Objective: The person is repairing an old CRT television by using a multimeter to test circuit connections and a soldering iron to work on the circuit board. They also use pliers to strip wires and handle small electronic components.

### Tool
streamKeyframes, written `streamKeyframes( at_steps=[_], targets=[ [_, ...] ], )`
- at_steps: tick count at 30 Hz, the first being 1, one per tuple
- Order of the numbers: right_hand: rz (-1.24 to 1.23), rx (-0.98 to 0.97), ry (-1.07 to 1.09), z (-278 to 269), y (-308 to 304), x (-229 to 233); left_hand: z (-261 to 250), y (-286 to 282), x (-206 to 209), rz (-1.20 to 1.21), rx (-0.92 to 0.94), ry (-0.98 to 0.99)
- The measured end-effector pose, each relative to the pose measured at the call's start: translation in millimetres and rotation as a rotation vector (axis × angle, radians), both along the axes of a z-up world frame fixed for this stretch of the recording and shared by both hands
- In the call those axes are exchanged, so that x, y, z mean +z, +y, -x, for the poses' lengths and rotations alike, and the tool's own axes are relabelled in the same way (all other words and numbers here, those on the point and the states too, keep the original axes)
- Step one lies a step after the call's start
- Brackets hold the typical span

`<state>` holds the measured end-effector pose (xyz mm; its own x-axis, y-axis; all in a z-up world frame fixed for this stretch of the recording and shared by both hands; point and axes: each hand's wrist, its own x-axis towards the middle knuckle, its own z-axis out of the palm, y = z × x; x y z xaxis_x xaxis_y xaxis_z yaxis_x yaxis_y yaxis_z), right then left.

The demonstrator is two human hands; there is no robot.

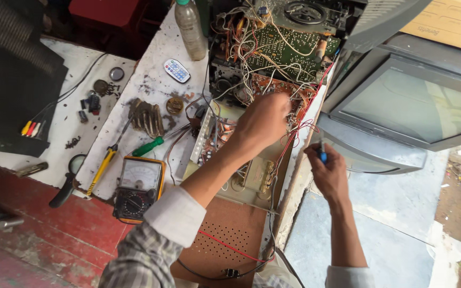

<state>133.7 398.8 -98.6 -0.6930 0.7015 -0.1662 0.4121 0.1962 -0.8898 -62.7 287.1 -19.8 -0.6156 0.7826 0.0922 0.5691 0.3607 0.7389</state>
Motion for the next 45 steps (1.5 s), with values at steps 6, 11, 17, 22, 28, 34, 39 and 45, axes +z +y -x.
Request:
streamKeyframes(
  at_steps=[6,11,17,22,28,34,39,45],
  targets=[
    [-0.264,0.096,-0.15,25,-11,12,-18,-11,-58,-0.053,0.02,-0.254],
    [-0.198,0.057,-0.179,26,-13,19,-21,10,-85,-0.157,0.035,-0.557],
    [-0.097,0.142,0.058,30,5,3,-7,13,-87,-0.033,-0.022,-0.776],
    [-0.083,0.208,-0.017,31,12,-13,-17,17,-78,0.069,0.179,-0.616],
    [0.13,-0.015,0.226,29,11,-10,-23,1,-74,-0.075,0.278,-0.206],
    [0.153,-0.155,0.276,11,8,7,-19,-3,-67,-0.035,0.266,-0.192],
    [0.157,-0.17,0.261,-2,1,12,-23,-13,-56,-0.037,0.277,-0.093],
    [0.179,-0.185,0.267,-7,-10,10,-28,-13,-46,-0.103,0.339,0.1]
  ],
)
